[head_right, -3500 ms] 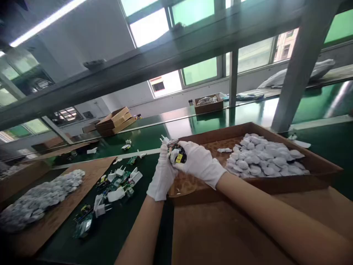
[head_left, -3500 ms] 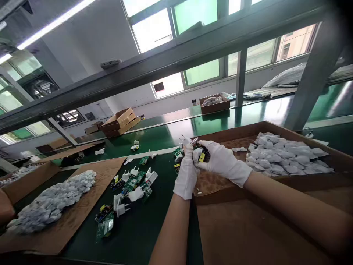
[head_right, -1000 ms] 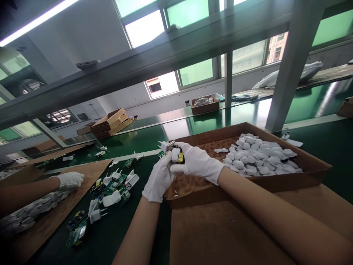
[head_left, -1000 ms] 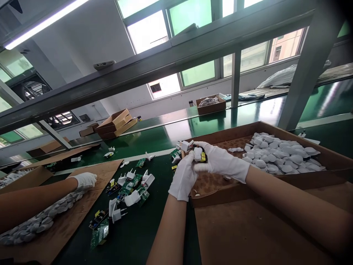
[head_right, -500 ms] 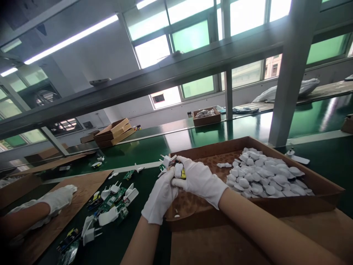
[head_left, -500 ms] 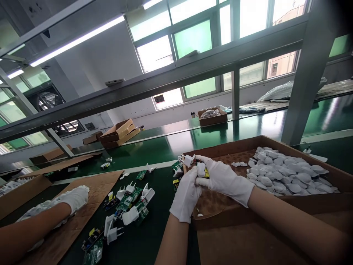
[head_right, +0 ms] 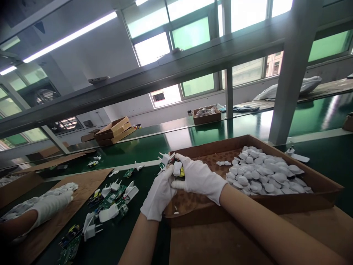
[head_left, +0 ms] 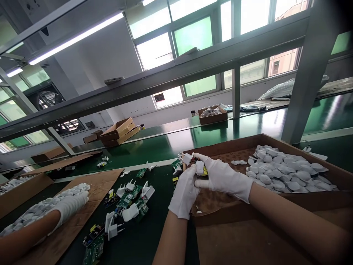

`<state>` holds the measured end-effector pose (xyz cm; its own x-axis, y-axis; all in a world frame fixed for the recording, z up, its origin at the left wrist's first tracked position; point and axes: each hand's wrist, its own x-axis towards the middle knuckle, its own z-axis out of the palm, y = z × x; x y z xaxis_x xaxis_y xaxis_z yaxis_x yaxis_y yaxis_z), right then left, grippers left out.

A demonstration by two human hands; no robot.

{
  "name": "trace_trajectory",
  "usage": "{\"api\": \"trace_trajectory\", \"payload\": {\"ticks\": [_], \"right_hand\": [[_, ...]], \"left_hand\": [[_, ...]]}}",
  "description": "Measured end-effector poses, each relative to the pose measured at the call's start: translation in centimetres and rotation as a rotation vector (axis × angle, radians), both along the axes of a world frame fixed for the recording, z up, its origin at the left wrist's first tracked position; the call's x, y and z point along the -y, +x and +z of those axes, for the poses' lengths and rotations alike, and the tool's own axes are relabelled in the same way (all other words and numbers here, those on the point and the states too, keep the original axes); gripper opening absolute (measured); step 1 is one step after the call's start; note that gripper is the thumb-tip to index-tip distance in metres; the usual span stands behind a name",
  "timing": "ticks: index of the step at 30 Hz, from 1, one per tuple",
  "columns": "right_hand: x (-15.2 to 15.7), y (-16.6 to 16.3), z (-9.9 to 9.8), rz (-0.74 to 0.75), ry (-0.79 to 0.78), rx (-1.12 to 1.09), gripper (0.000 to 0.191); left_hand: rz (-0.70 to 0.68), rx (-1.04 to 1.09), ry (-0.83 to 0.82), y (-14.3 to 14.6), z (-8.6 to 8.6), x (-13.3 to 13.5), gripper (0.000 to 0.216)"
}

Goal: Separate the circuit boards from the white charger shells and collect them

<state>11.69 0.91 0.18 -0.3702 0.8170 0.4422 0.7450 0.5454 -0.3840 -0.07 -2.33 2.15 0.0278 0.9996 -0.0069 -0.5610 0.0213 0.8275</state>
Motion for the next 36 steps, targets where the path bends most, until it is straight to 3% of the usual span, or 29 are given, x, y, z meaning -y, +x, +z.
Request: {"api": "trace_trajectory", "payload": {"ticks": [3, 11, 16, 20, 24, 29, 32, 36], "right_hand": [[0.0, 0.0, 0.0, 0.001, -0.018, -0.027, 0.084], [-0.1, -0.6, -0.1, -0.074, 0.085, -0.004, 0.067], [0.4, -1.0, 0.0, -0.174, 0.113, 0.008, 0.066], [0.3, -1.0, -0.5, -0.213, 0.176, 0.110, 0.066], [0.2, -1.1, -0.8, -0.225, 0.232, 0.162, 0.066], [0.4, -1.1, -0.6, -0.259, 0.279, 0.156, 0.060], [0.6, -1.0, -0.5, -0.253, 0.296, 0.128, 0.058], [0.9, -1.2, -0.3, -0.228, 0.317, 0.050, 0.062]], "left_hand": [[-0.014, -0.024, 0.031, 0.0, 0.2, 0.2, 0.018], [-0.090, 0.152, -0.026, 0.2, -1.7, -1.7, 0.013], [-0.139, 0.150, 0.037, 0.0, -1.8, -1.6, 0.021], [-0.026, -0.189, 0.246, 0.2, -2.3, -1.4, 0.022], [0.139, -0.518, 0.324, 0.3, -2.3, -1.2, 0.017], [0.158, -0.706, 0.415, 0.1, -2.2, -0.9, 0.022], [0.139, -0.634, 0.413, -0.2, -2.3, -0.7, 0.021], [0.041, -0.320, 0.332, -0.5, -2.3, -0.7, 0.037]]}}
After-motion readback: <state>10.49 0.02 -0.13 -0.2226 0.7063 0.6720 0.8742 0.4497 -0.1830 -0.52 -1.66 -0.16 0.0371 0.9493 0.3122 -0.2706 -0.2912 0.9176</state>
